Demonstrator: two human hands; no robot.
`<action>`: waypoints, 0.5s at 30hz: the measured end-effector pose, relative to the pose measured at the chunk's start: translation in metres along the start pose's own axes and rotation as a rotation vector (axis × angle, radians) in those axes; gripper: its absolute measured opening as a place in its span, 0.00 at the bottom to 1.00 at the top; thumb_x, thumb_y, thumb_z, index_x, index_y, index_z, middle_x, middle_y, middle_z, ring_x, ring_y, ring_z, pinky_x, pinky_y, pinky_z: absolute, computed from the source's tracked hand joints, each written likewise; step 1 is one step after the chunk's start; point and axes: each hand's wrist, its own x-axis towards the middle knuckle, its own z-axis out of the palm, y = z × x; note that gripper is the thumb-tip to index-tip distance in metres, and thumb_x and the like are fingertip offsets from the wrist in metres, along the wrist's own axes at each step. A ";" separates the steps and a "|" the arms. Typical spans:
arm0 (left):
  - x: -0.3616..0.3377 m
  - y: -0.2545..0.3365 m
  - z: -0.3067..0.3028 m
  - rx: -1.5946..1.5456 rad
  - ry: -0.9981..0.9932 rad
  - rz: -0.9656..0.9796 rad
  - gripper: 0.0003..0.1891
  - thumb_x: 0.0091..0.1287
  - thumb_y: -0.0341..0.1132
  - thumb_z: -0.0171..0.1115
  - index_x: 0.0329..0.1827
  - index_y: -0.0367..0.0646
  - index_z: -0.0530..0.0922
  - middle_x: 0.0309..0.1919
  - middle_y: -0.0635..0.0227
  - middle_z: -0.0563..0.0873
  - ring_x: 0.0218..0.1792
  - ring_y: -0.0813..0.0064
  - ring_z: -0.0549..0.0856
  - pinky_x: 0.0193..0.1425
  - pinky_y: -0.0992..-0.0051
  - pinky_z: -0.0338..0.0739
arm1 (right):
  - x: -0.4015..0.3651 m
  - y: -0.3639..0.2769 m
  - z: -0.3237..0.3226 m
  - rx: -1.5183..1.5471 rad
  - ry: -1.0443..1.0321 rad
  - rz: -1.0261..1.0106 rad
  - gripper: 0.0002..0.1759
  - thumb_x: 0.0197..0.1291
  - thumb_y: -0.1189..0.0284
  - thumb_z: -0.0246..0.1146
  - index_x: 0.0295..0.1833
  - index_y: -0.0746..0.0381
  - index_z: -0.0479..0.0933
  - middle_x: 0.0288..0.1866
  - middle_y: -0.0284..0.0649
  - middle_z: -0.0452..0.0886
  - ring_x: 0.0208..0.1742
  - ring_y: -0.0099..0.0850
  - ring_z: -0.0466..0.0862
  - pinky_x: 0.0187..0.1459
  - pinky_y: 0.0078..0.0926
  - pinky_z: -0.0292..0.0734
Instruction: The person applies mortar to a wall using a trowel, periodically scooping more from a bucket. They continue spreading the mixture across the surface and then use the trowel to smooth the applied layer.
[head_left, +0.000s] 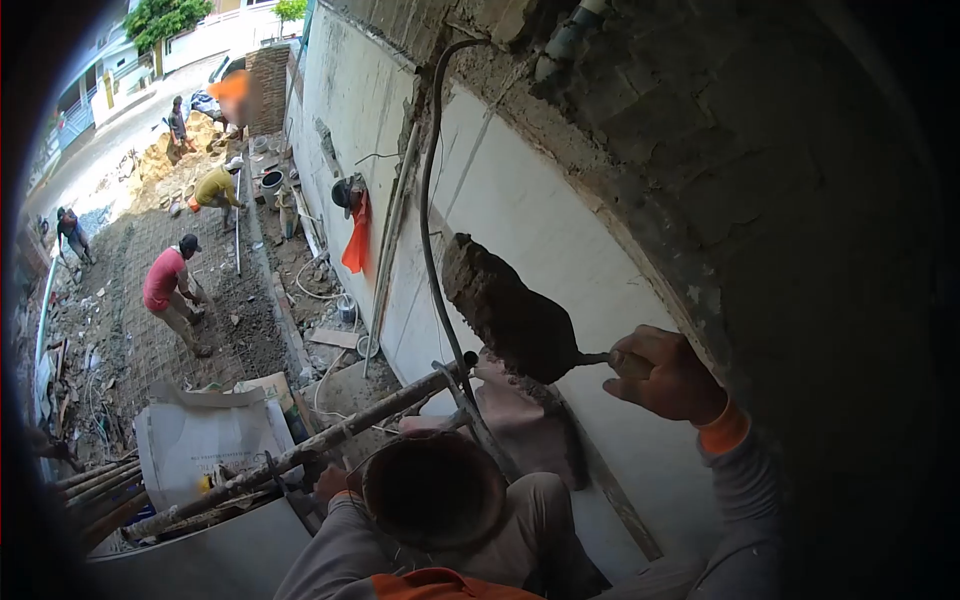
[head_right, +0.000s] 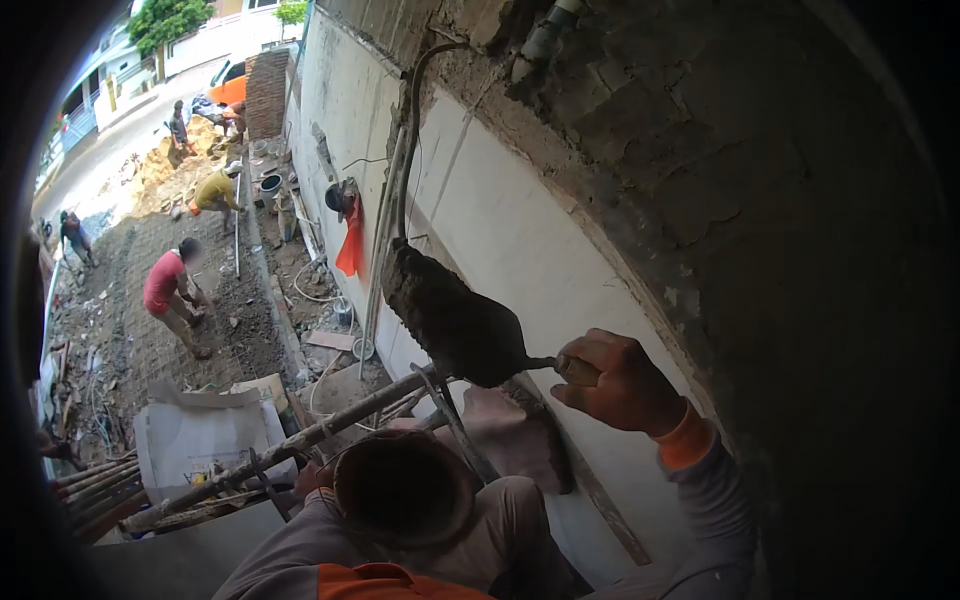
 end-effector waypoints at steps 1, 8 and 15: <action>-0.007 0.012 -0.012 0.070 -0.024 -0.065 0.28 0.64 0.62 0.50 0.43 0.48 0.84 0.40 0.57 0.88 0.47 0.57 0.87 0.52 0.59 0.77 | 0.025 0.006 -0.003 0.038 0.023 0.000 0.17 0.45 0.68 0.74 0.38 0.65 0.79 0.30 0.43 0.79 0.29 0.38 0.81 0.34 0.32 0.77; -0.012 0.019 -0.022 0.031 0.020 -0.052 0.27 0.64 0.59 0.49 0.41 0.43 0.84 0.37 0.52 0.88 0.41 0.54 0.87 0.51 0.57 0.75 | 0.211 0.079 -0.038 0.565 0.058 0.195 0.13 0.56 0.67 0.68 0.39 0.65 0.77 0.25 0.32 0.75 0.21 0.19 0.75 0.24 0.20 0.73; -0.012 0.018 -0.018 0.046 0.026 -0.059 0.28 0.65 0.59 0.49 0.39 0.42 0.84 0.36 0.52 0.88 0.41 0.53 0.87 0.50 0.57 0.75 | 0.292 0.215 -0.077 0.325 0.600 0.419 0.18 0.58 0.59 0.65 0.33 0.64 0.74 0.22 0.35 0.73 0.16 0.24 0.74 0.18 0.26 0.69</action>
